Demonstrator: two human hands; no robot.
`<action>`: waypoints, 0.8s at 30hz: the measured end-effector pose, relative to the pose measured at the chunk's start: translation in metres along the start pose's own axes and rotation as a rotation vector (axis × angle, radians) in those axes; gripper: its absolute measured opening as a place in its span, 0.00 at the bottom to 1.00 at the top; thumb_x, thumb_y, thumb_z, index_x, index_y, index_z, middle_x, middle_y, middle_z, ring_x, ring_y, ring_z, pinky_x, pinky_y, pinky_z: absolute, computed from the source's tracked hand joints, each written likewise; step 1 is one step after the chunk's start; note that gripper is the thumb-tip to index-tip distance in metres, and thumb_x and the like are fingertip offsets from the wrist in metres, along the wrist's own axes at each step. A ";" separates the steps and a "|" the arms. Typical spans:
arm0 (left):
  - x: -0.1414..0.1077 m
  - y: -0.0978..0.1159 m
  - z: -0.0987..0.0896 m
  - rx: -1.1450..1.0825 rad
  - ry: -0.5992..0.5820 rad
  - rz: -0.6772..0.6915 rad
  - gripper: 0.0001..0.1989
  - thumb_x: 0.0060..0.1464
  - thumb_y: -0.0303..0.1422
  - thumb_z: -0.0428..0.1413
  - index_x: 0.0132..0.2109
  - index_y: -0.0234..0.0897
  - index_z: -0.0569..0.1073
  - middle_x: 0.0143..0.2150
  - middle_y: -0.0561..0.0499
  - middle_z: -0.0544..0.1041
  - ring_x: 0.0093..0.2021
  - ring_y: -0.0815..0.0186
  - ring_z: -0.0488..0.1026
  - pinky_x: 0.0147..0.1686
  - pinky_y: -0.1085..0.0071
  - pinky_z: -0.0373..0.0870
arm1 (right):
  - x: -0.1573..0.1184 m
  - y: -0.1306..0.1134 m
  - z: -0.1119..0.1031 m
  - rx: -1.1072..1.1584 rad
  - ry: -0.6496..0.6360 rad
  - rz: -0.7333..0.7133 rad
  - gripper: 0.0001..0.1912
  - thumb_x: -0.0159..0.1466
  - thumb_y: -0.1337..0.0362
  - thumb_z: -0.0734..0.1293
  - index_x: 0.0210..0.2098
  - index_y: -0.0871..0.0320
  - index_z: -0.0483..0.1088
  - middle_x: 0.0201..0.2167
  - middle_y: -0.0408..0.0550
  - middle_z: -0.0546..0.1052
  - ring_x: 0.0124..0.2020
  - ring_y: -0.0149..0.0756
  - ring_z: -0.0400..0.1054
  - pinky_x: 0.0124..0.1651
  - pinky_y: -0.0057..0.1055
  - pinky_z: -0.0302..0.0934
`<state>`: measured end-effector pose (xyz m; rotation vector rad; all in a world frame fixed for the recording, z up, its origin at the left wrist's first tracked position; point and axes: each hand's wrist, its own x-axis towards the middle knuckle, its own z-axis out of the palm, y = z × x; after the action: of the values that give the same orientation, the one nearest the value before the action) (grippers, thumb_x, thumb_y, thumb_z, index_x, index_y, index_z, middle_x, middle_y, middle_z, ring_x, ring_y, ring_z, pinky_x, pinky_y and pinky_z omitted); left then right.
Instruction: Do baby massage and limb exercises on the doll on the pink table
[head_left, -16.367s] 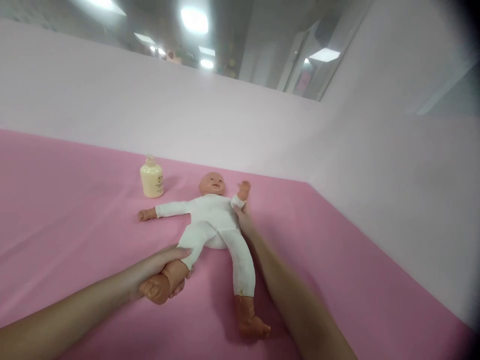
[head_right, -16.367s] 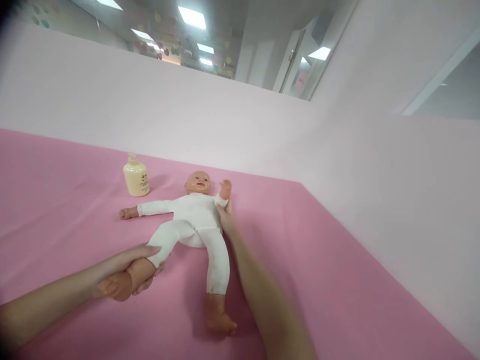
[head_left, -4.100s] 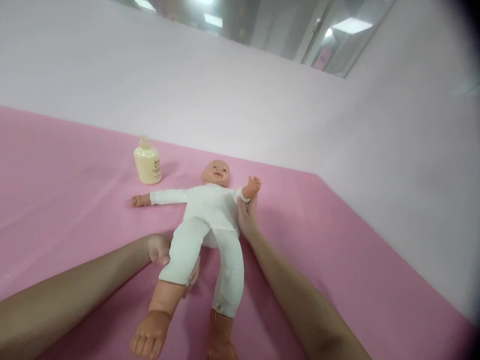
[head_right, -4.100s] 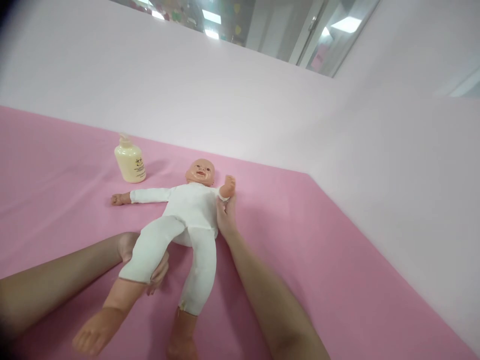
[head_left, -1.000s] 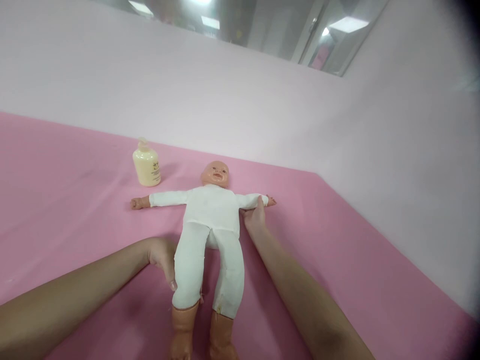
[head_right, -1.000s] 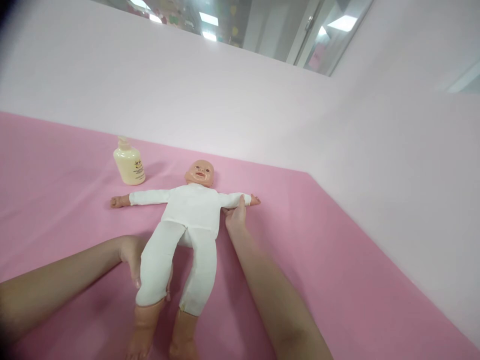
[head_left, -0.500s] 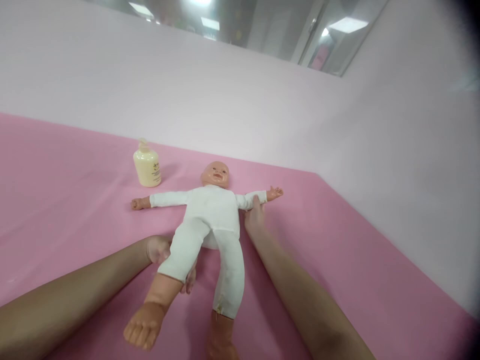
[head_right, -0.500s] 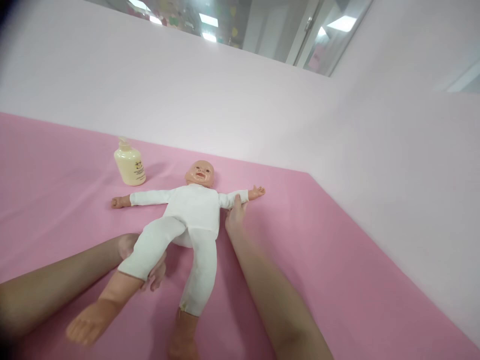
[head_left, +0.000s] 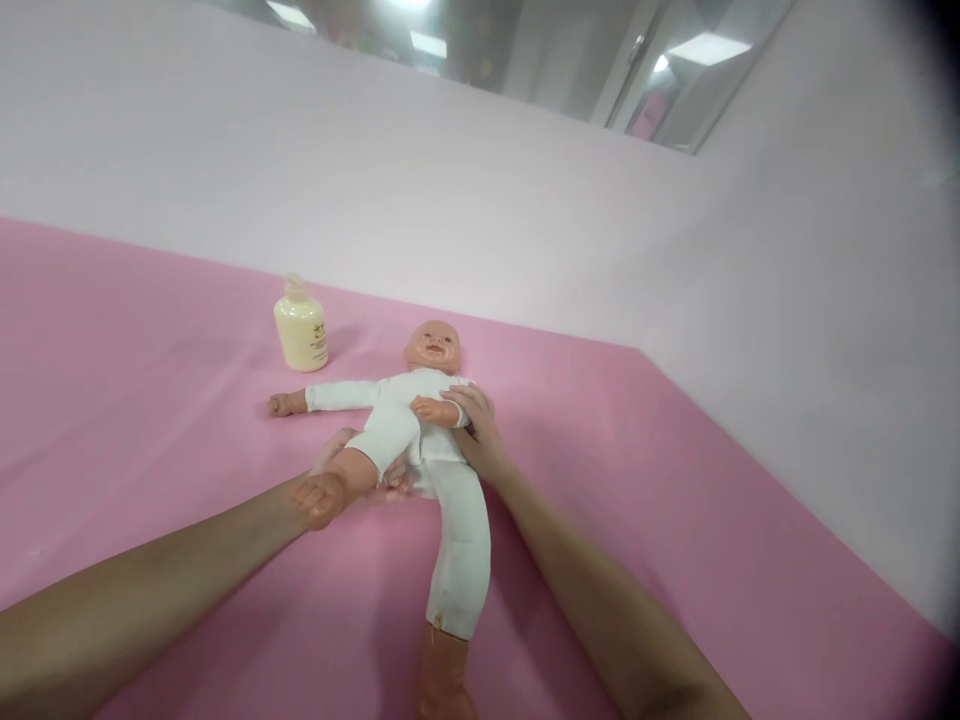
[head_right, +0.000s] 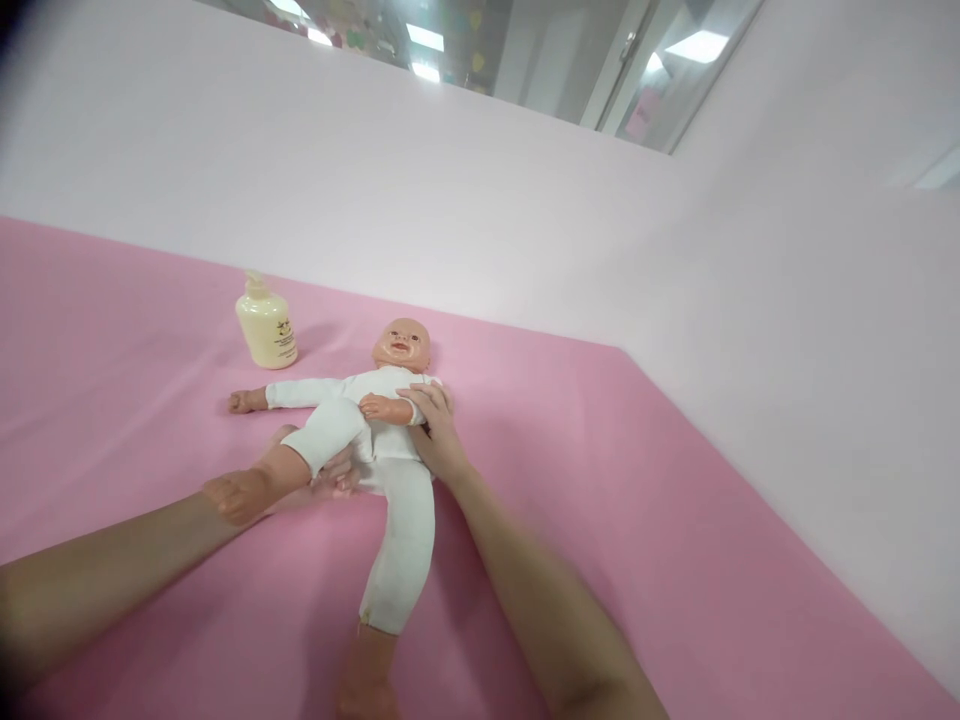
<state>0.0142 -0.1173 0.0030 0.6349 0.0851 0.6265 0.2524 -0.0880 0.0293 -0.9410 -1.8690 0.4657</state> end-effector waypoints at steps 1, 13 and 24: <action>0.001 0.001 0.003 -0.011 0.025 -0.001 0.14 0.45 0.43 0.49 0.27 0.35 0.66 0.24 0.49 0.67 0.32 0.60 0.70 0.42 0.62 0.69 | 0.000 0.000 -0.001 -0.022 -0.016 -0.012 0.20 0.62 0.67 0.65 0.52 0.44 0.74 0.55 0.45 0.72 0.64 0.43 0.57 0.72 0.52 0.42; 0.001 0.000 -0.006 0.047 -0.029 -0.015 0.15 0.47 0.43 0.49 0.28 0.34 0.70 0.23 0.50 0.69 0.31 0.60 0.69 0.42 0.60 0.68 | 0.000 0.002 -0.002 -0.030 -0.017 -0.032 0.22 0.62 0.68 0.65 0.54 0.44 0.72 0.56 0.46 0.71 0.64 0.43 0.58 0.71 0.52 0.43; -0.004 0.000 0.006 0.158 -0.320 -0.162 0.21 0.45 0.45 0.54 0.39 0.32 0.74 0.35 0.44 0.75 0.41 0.53 0.73 0.46 0.57 0.68 | 0.003 0.003 0.004 0.431 0.391 0.271 0.30 0.61 0.63 0.68 0.62 0.51 0.61 0.60 0.49 0.69 0.65 0.40 0.58 0.69 0.48 0.53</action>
<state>0.0124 -0.1223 0.0073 0.8652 -0.1134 0.3576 0.2495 -0.0836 0.0278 -0.9128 -1.2291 0.7538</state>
